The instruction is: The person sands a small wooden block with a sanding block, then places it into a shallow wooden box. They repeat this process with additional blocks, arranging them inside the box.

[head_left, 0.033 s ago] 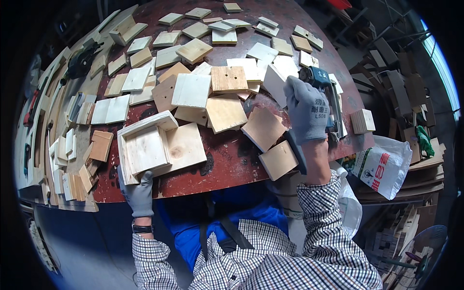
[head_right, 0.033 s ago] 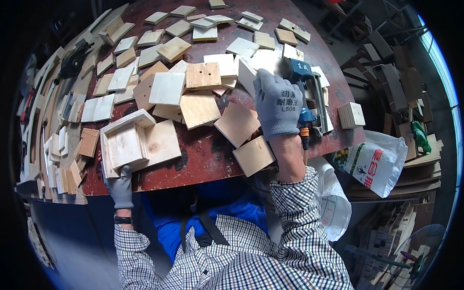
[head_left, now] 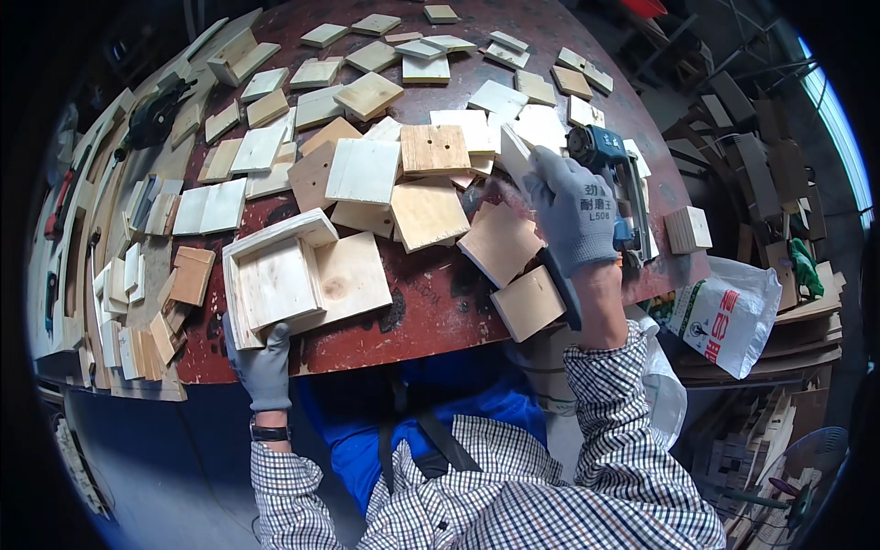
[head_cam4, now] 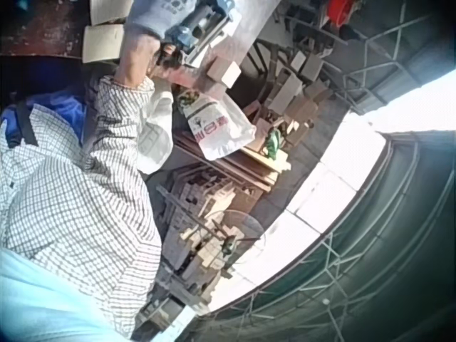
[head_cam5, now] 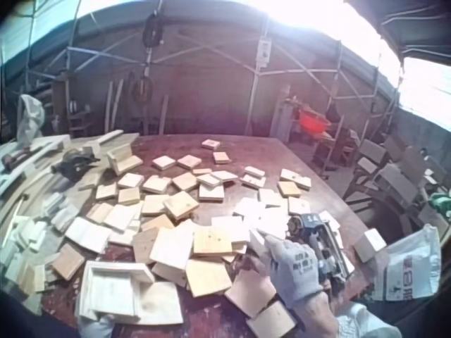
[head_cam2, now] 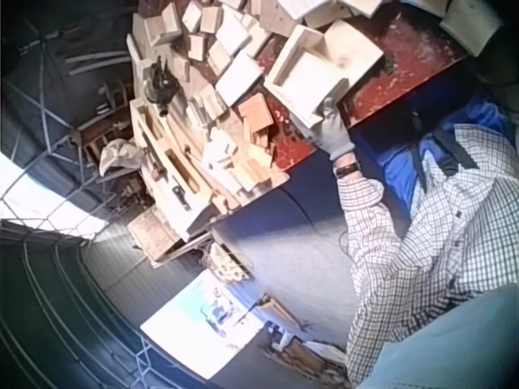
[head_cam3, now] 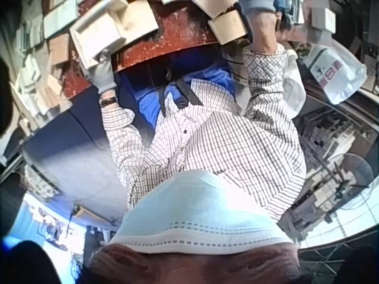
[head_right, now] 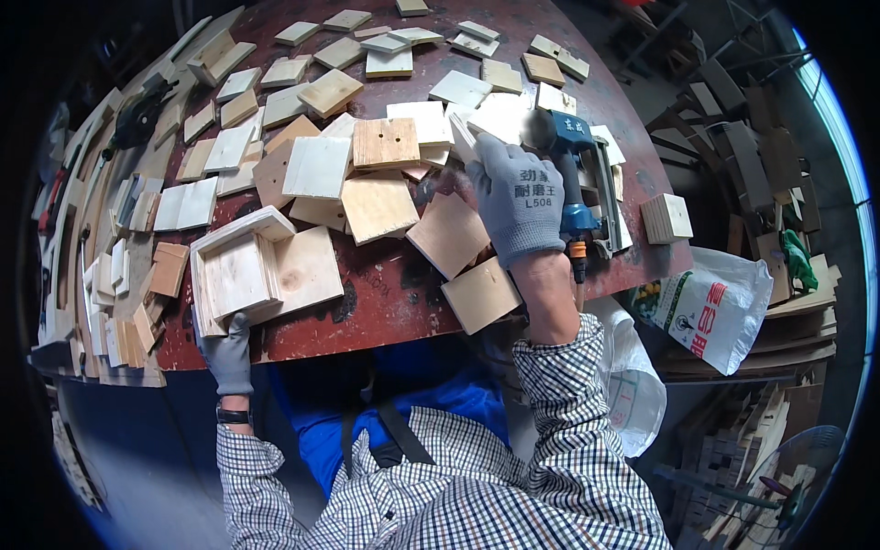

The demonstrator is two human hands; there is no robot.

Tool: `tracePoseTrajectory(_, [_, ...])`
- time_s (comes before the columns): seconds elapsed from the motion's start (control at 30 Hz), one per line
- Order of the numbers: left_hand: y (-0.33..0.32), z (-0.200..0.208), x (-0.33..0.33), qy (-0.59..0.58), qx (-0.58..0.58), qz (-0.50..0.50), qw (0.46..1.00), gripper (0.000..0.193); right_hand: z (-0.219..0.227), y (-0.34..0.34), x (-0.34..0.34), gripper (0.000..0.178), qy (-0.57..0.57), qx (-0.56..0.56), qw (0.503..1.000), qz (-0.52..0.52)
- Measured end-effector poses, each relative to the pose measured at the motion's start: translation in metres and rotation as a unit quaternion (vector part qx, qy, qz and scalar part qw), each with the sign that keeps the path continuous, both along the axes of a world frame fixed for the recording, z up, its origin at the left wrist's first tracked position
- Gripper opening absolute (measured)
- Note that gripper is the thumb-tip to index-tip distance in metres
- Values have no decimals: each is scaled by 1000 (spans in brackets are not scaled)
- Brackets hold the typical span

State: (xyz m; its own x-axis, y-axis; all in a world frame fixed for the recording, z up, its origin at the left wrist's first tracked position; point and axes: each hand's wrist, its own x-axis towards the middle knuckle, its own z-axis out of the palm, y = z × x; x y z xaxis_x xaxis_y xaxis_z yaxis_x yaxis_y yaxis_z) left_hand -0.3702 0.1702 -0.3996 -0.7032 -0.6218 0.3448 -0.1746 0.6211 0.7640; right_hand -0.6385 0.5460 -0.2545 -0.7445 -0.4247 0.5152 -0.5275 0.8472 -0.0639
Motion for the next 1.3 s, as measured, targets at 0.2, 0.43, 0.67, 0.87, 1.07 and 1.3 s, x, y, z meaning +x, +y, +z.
tracePoseTrajectory(0.2, [-2, -6, 3, -11, -11, 24, 1000, 88, -1, -14, 62, 100, -93, 173, 981, 2])
tracePoseTrajectory(0.43, [-1, -3, 1, 4, 3, 16, 1000, 87, 5, -12, 51, 95, -139, 157, 975, -78])
tracePoseTrajectory(0.67, [1, 4, -1, -7, 4, 1, 1000, 67, 31, -1, -2, 85, 27, 86, 994, -68])
tracePoseTrajectory(0.87, [1, -1, 2, -1, -11, 13, 1000, 85, 0, -26, 34, 83, -116, 186, 975, 21])
tracePoseTrajectory(1.07, [-12, -20, 12, -29, -61, 30, 997, 89, 49, -24, 4, 59, -280, 241, 928, 43])
tracePoseTrajectory(1.3, [-2, -9, 1, -4, -8, 20, 1000, 89, 66, -23, -111, 34, -169, 288, 940, -68])
